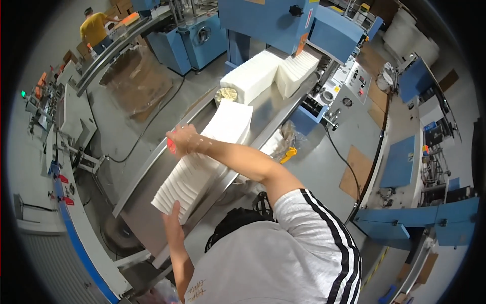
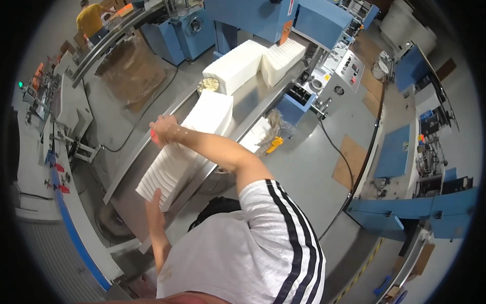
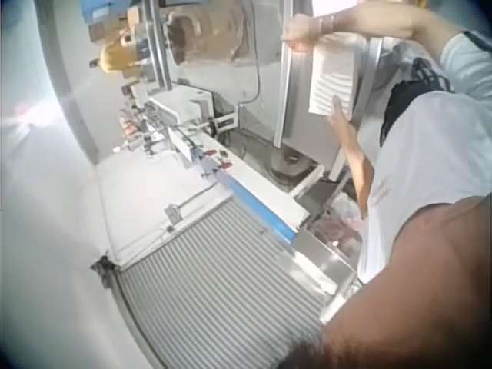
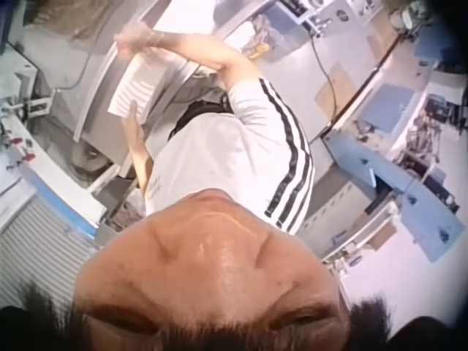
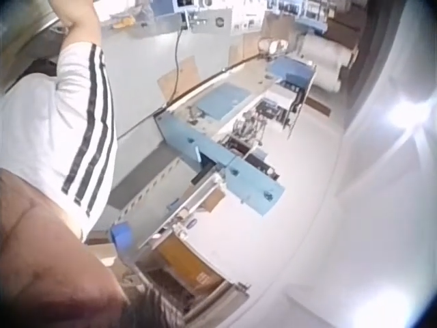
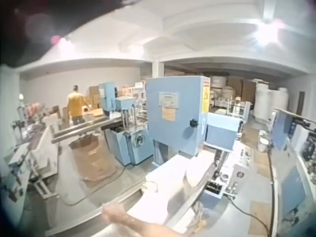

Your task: Folding stacks of paper and placing them onto a moving conveyor belt in a paper mill or factory setting.

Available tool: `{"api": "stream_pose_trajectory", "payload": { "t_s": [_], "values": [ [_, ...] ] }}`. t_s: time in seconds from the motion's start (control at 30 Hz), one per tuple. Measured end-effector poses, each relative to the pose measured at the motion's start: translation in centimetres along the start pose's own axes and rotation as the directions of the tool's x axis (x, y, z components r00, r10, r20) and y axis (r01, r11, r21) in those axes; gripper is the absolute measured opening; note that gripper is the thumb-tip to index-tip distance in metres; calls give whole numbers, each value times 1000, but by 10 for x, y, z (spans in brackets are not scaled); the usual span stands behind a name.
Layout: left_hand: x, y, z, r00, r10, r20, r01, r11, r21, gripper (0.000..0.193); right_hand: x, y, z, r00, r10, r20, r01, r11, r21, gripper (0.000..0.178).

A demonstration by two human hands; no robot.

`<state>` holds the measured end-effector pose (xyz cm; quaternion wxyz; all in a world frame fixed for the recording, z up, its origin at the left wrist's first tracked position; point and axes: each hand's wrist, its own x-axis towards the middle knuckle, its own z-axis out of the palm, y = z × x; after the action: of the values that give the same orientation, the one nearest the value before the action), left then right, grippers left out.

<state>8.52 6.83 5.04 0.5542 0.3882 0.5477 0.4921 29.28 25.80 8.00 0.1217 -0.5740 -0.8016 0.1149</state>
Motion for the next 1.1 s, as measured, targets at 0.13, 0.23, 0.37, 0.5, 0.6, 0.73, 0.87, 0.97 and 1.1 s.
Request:
{"api": "stream_pose_trajectory", "payload": {
  "t_s": [0.13, 0.23, 0.37, 0.5, 0.6, 0.73, 0.87, 0.97, 1.1],
  "values": [
    [3, -8, -7, 998, -65, -22, 65, 998, 5, 50, -66, -2, -82, 876, 16, -483, 133, 953, 271, 71],
    [-3, -2, -6, 998, -43, -35, 42, 999, -18, 54, -102, 30, -139, 759, 197, -620, -81, 974, 210, 75],
    [-3, 8, -6, 989, -126, -74, 126, 992, 1, 63, -118, 147, -147, 646, 307, -699, -433, 901, -5, 70],
    [-1, 15, -9, 979, -196, -55, 196, 981, 5, 68, -114, 224, -138, 780, 621, -74, -626, 774, -94, 75],
    [-3, 10, -17, 977, -201, -64, 202, 979, 7, 70, -108, 259, -126, 803, 589, 90, -584, 808, -79, 78],
    [-18, 3, -21, 960, -222, -171, 238, 968, 76, 74, -98, 317, -93, 825, 565, 0, -554, 809, -194, 81],
    [-11, 19, 1, 966, -205, -159, 220, 972, 78, 76, -101, 282, -114, 946, 113, -303, -117, 993, 8, 42],
    [-11, 17, -10, 953, -274, -132, 281, 959, 37, 79, -74, 232, -108, 974, 222, -40, -185, 886, 425, 56],
    [-15, 34, -9, 925, -357, -131, 346, 932, -105, 82, -55, 209, -72, 938, 211, 277, -285, 922, 262, 96]
  ]
}}
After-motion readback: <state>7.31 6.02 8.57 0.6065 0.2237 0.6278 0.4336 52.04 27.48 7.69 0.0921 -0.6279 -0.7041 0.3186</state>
